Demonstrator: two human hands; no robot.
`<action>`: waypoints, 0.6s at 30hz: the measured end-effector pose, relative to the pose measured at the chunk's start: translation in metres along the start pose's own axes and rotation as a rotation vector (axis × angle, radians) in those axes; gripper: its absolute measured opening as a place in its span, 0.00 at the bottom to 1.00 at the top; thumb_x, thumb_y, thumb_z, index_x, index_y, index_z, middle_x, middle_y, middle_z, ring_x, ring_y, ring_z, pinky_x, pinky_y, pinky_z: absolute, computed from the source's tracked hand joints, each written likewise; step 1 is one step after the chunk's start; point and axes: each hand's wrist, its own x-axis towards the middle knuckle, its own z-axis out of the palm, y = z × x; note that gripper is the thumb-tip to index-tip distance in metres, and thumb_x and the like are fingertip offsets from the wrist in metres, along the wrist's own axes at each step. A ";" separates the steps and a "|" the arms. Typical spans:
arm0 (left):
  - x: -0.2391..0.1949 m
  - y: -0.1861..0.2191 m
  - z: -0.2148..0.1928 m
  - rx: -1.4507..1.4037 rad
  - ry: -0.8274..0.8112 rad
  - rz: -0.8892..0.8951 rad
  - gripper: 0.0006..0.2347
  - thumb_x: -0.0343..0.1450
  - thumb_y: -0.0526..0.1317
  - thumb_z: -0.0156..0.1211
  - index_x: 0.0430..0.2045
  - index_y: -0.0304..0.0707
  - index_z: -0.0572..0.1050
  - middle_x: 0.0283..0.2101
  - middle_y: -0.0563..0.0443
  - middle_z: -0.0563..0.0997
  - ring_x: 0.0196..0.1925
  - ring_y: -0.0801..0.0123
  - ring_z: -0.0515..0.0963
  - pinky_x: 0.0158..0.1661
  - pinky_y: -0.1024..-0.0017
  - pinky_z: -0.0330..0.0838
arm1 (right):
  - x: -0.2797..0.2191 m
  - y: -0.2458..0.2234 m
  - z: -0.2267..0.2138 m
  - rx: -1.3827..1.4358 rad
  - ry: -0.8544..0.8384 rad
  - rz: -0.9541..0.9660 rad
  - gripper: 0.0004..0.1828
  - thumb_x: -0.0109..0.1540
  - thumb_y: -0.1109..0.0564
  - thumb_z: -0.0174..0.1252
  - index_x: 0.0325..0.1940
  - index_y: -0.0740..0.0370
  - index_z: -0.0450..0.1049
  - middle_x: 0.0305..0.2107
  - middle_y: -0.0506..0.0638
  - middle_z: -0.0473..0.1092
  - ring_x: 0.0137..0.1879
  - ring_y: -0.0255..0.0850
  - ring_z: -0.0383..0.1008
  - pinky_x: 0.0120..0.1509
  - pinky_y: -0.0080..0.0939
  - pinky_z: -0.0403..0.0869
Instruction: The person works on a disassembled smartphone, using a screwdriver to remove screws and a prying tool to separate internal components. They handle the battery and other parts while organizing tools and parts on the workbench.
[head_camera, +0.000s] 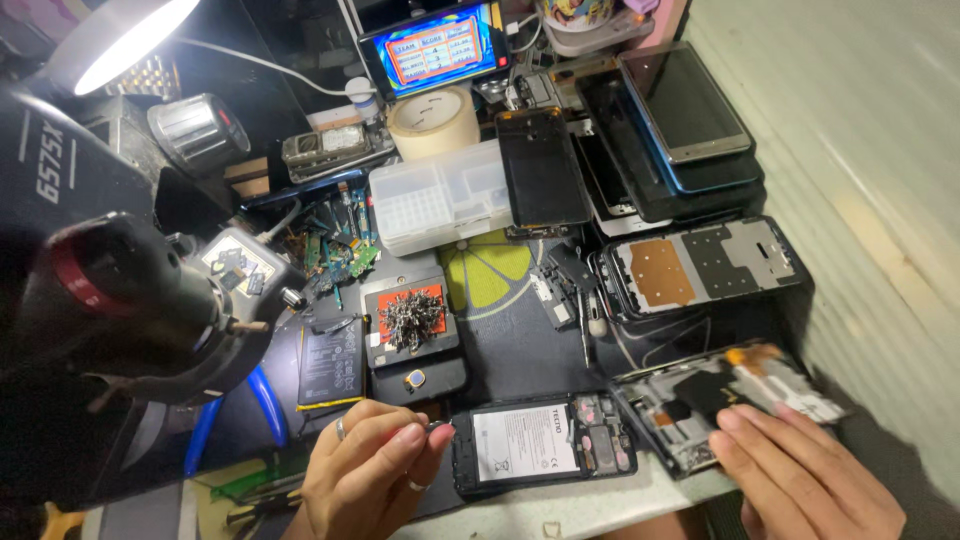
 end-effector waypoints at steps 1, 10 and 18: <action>0.000 -0.001 0.000 -0.010 -0.014 0.003 0.20 0.66 0.29 0.74 0.49 0.33 0.69 0.33 0.44 0.79 0.30 0.62 0.82 0.30 0.70 0.77 | -0.014 0.005 0.007 -0.030 0.018 0.009 0.14 0.60 0.67 0.53 0.48 0.66 0.79 0.44 0.59 0.78 0.55 0.51 0.79 0.64 0.55 0.77; -0.004 -0.003 0.008 -0.050 0.053 0.047 0.20 0.68 0.28 0.72 0.51 0.34 0.69 0.33 0.45 0.80 0.28 0.65 0.78 0.27 0.71 0.72 | -0.037 0.019 0.026 0.132 -0.152 0.097 0.25 0.49 0.46 0.68 0.46 0.61 0.80 0.49 0.51 0.76 0.57 0.48 0.77 0.63 0.49 0.75; -0.002 -0.003 0.011 -0.068 0.081 0.048 0.22 0.69 0.27 0.72 0.53 0.36 0.67 0.32 0.47 0.79 0.27 0.66 0.78 0.27 0.72 0.71 | 0.058 0.037 0.020 -0.279 -0.027 0.153 0.14 0.56 0.58 0.66 0.46 0.58 0.82 0.48 0.51 0.78 0.56 0.47 0.79 0.63 0.49 0.76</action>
